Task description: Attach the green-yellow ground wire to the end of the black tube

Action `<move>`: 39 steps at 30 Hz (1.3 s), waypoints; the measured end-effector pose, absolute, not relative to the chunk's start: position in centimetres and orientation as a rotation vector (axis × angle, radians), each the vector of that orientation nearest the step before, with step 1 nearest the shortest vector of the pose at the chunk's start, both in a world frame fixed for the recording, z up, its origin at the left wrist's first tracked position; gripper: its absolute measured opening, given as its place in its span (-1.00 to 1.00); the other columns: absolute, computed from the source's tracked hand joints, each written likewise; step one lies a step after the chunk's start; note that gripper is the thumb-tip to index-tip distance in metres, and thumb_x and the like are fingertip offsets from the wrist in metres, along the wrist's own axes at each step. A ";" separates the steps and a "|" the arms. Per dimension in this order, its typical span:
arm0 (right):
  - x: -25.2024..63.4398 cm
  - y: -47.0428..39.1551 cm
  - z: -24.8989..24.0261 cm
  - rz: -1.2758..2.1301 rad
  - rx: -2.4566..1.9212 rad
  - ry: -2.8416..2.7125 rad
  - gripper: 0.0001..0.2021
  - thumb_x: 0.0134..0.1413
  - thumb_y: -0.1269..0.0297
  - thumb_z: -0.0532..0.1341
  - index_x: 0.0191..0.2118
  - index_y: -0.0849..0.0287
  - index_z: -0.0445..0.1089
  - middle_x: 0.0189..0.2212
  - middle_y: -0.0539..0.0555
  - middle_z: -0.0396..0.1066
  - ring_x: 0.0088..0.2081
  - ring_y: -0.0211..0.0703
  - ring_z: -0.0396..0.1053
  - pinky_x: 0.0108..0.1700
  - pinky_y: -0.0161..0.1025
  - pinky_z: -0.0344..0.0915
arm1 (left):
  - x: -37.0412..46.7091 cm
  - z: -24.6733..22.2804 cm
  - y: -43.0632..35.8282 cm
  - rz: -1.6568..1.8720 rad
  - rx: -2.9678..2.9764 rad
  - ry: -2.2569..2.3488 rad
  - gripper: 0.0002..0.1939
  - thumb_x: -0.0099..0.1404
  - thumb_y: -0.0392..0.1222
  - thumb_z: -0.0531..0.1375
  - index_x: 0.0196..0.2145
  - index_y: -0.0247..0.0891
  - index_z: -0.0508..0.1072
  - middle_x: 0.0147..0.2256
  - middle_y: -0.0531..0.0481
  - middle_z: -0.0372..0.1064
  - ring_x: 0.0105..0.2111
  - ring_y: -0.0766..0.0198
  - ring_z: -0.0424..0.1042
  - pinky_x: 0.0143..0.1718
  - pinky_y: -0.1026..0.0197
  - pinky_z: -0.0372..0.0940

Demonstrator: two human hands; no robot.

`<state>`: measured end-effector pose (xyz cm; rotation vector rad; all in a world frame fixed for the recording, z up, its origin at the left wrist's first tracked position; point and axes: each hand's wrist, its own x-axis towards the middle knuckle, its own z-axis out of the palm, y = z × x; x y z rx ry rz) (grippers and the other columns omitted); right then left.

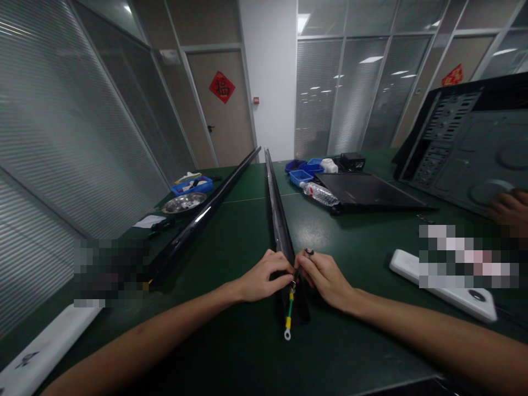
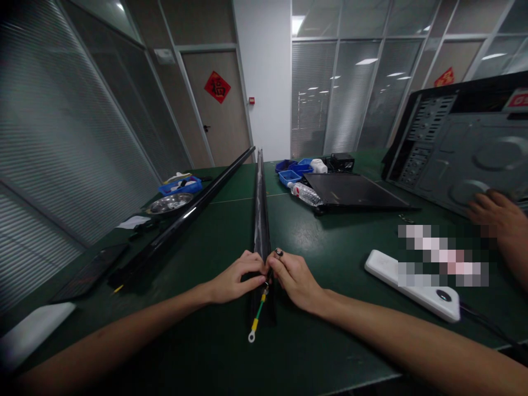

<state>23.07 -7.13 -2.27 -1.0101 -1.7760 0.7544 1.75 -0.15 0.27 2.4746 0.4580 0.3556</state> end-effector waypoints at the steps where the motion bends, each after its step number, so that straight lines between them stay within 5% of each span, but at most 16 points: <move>1: 23.1 -7.1 -2.2 0.749 -1.008 -1.790 -0.59 0.51 0.05 -0.03 -0.27 0.18 0.37 -0.57 -0.08 0.21 -0.55 -0.28 0.21 -0.42 -0.33 0.21 | 1.7 0.3 -0.2 0.353 2.474 0.455 -0.71 0.54 -0.02 0.05 -0.18 -0.24 0.47 -0.14 -0.05 0.45 -0.08 0.13 0.33 0.04 0.10 0.09; 39: 23.0 -6.7 -1.9 0.948 -0.873 -1.818 -0.62 0.49 0.08 0.03 -0.19 0.25 0.45 -0.50 -0.06 0.25 -0.56 -0.36 0.18 -0.47 -0.38 0.16 | 1.8 -0.5 -0.2 0.476 2.468 0.451 -0.85 0.41 -0.14 0.18 -0.29 -0.25 0.43 -0.27 0.03 0.38 -0.18 0.19 0.34 -0.02 0.14 0.10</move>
